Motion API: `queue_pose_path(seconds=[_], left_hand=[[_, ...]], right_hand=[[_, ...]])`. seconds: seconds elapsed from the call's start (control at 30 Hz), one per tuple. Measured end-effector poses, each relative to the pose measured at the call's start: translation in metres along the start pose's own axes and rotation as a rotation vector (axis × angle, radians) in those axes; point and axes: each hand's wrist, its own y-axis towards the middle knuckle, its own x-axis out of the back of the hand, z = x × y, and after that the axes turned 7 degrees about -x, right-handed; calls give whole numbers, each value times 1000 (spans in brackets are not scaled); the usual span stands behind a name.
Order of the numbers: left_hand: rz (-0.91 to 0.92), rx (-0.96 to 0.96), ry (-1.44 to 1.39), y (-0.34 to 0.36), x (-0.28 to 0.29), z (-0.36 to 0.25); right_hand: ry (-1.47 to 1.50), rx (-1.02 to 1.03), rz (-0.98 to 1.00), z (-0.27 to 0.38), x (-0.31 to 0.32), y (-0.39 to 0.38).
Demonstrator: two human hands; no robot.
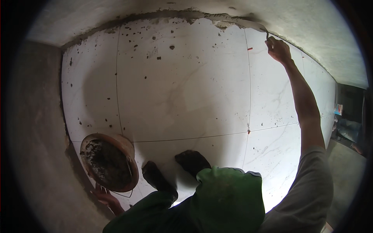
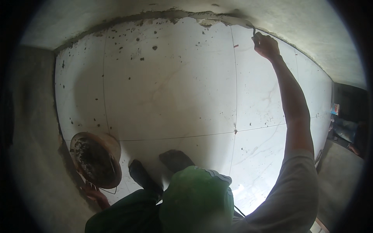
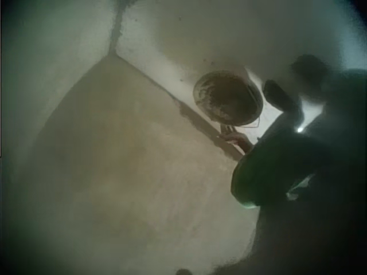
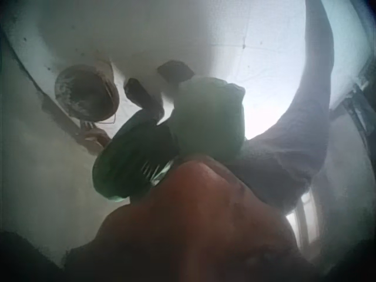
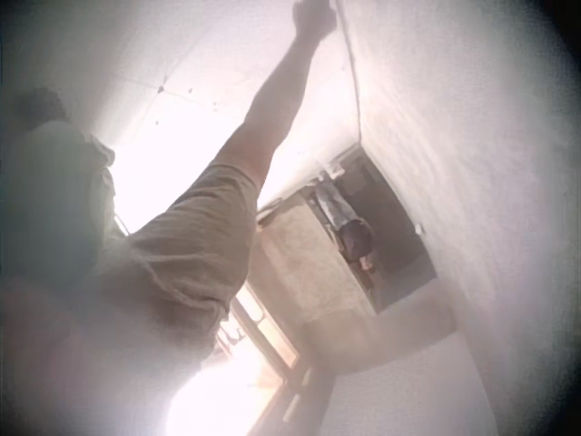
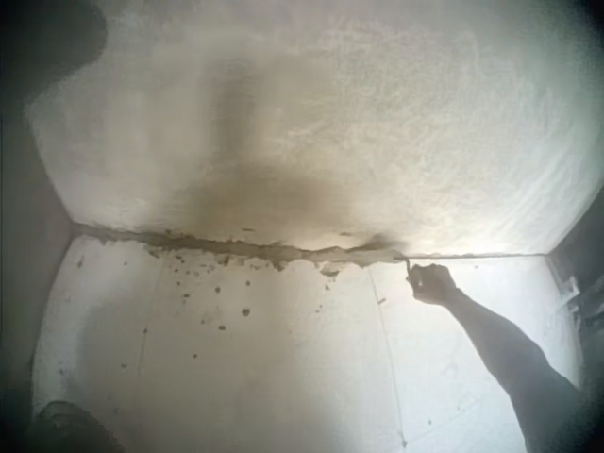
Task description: The person applies mortar from a bucket to the gap between floor tiles and a wall using a trowel. They spread and smooth the material along the edge of the room by hand with the tool.
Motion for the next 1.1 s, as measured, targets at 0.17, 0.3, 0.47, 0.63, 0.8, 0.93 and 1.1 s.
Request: queue_pose_path(seconds=[0.17,0.3,0.47,0.63,0.8,0.93,1.1], left_hand=[[-32,27,-15,-13,8,29],[105,8,14,-29,4,26],[-60,53,18,-40,7,35],[31,53,14,-46,4,38],[-86,-22,94,-53,21,24],[-51,-3,111,-61,16,23],[-109,-111,18,-53,49,15]], right_hand=[[0,77,-88,-12,13,11],[-167,225,-88,-11,48,47],[-18,355,-217,-1,47,27],[-134,370,-146,73,54,50],[54,321,-168,103,57,39],[-80,426,-99,145,73,46],[242,237,-198,126,60,22]])
